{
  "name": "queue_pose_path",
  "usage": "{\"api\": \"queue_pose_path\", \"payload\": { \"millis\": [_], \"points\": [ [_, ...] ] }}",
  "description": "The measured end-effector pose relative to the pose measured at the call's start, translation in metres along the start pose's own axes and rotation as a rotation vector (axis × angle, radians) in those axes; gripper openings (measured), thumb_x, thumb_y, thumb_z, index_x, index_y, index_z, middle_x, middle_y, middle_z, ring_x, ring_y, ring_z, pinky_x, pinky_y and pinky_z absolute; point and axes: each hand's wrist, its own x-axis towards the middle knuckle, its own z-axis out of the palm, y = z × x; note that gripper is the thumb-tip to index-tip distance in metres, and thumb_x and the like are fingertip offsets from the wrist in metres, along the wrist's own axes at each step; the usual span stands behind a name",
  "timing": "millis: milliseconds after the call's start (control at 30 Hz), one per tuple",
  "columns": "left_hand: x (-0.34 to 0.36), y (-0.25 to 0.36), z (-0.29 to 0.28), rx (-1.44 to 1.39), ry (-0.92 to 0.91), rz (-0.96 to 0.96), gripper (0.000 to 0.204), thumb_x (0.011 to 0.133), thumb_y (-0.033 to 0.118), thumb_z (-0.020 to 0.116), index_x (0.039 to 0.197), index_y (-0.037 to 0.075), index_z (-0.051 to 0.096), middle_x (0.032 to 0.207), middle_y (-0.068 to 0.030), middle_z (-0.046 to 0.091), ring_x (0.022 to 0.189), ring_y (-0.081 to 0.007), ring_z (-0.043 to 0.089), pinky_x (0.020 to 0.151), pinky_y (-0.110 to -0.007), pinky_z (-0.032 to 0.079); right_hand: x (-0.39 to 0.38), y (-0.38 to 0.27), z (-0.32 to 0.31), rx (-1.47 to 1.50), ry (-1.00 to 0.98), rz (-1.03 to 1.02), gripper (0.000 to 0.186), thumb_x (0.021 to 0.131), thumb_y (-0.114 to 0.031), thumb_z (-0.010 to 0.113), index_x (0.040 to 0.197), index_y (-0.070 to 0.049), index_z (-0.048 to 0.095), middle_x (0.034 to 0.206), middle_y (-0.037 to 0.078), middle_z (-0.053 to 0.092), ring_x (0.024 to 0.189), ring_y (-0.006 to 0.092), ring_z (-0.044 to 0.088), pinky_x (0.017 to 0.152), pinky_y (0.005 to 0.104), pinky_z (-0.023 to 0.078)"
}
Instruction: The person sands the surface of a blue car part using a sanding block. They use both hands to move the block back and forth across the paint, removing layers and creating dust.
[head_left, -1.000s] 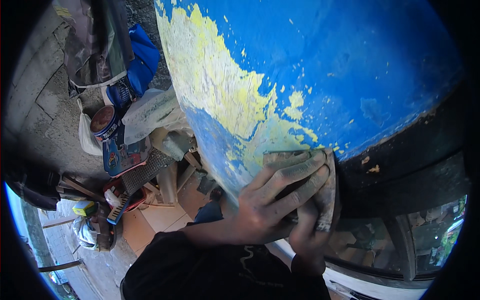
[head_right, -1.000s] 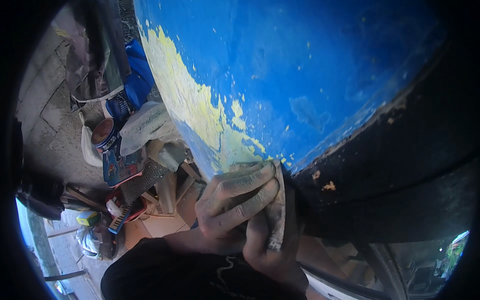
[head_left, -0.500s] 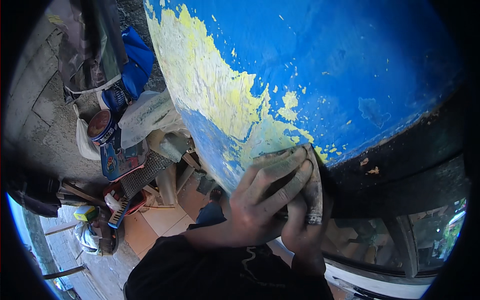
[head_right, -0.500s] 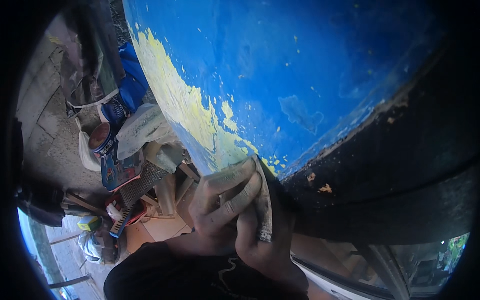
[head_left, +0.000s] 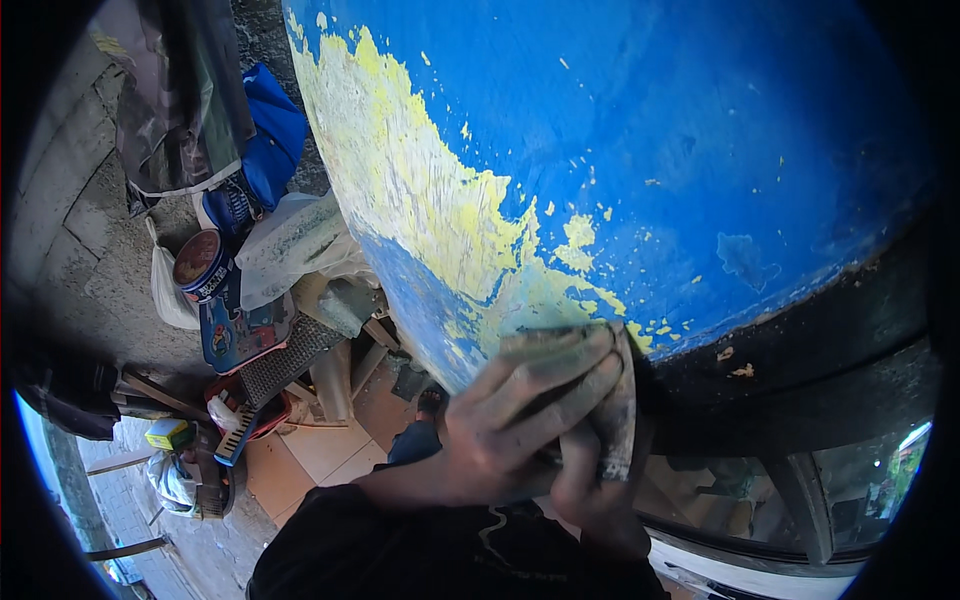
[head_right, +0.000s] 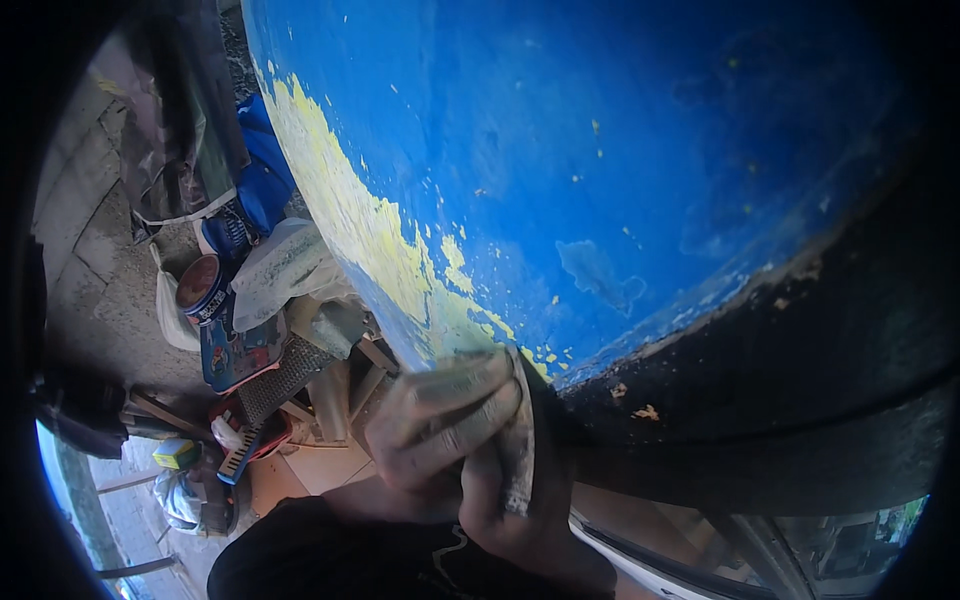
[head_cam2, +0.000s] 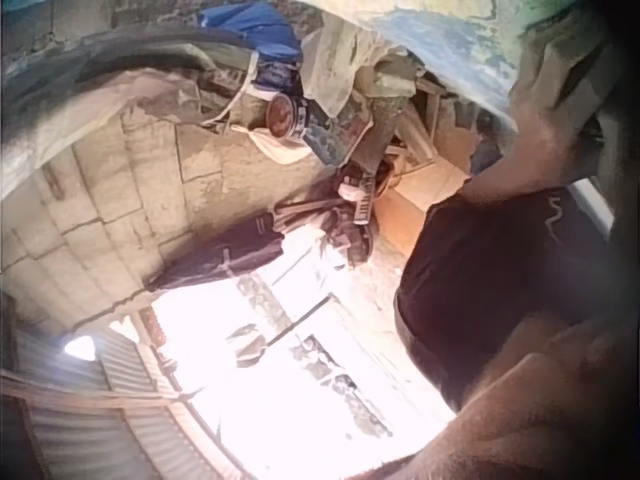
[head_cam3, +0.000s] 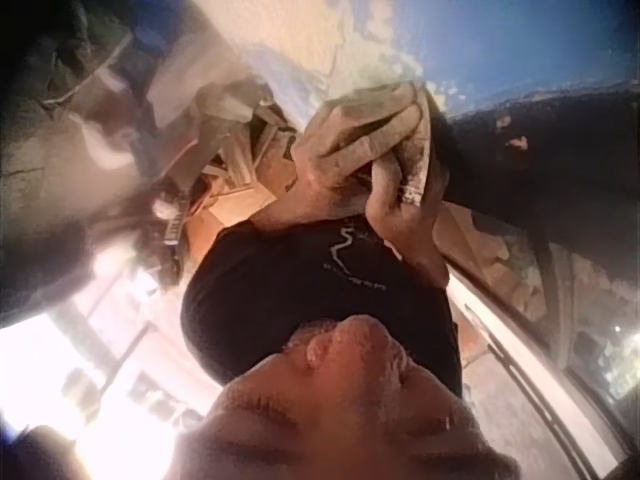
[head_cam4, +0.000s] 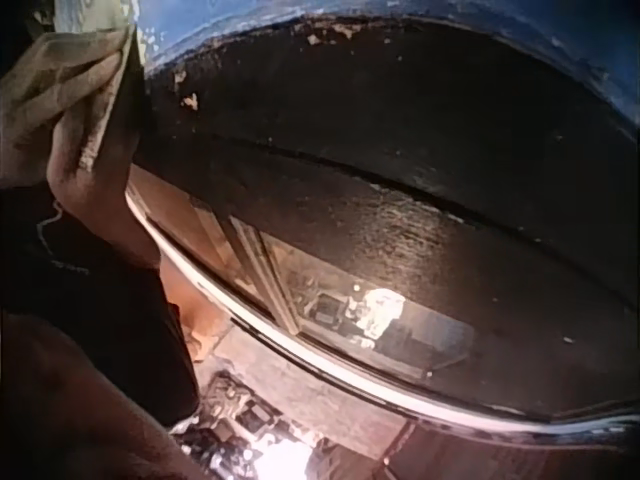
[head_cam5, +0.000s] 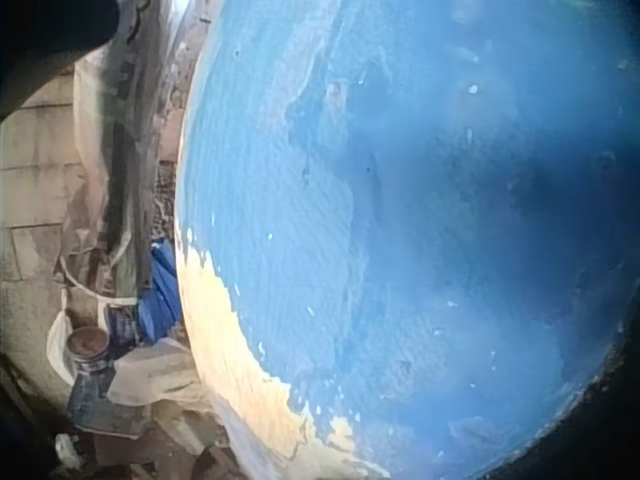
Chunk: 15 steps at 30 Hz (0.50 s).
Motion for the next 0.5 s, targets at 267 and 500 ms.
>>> {"api": "queue_pose_path", "payload": {
  "millis": [267, 500],
  "points": [
    [0.006, 0.002, -0.007, 0.009, -0.058, 0.023, 0.061, 0.055, 0.009, 0.075, 0.115, 0.004, 0.065, 0.120, -0.0110, 0.062, 0.103, -0.0289, 0.063, 0.084, -0.035, 0.055, -0.006, 0.001, 0.005, -0.087, 0.010, -0.041, 0.052, 0.089, -0.011, 0.050, 0.130, 0.017, 0.034, 0.125, 0.031, 0.048, 0.113, 0.0421, 0.055, 0.097, 0.0415, 0.046],
    [0.003, -0.003, 0.000, -0.008, 0.018, 0.063, 0.046, 0.061, 0.012, 0.075, 0.106, 0.002, 0.070, 0.111, -0.0136, 0.065, 0.097, -0.0296, 0.065, 0.082, -0.037, 0.052, -0.008, 0.003, 0.008, -0.129, 0.044, -0.058, 0.053, 0.087, -0.012, 0.051, 0.129, 0.017, 0.037, 0.123, 0.033, 0.049, 0.111, 0.0443, 0.055, 0.095, 0.0431, 0.046]
  ]
}}
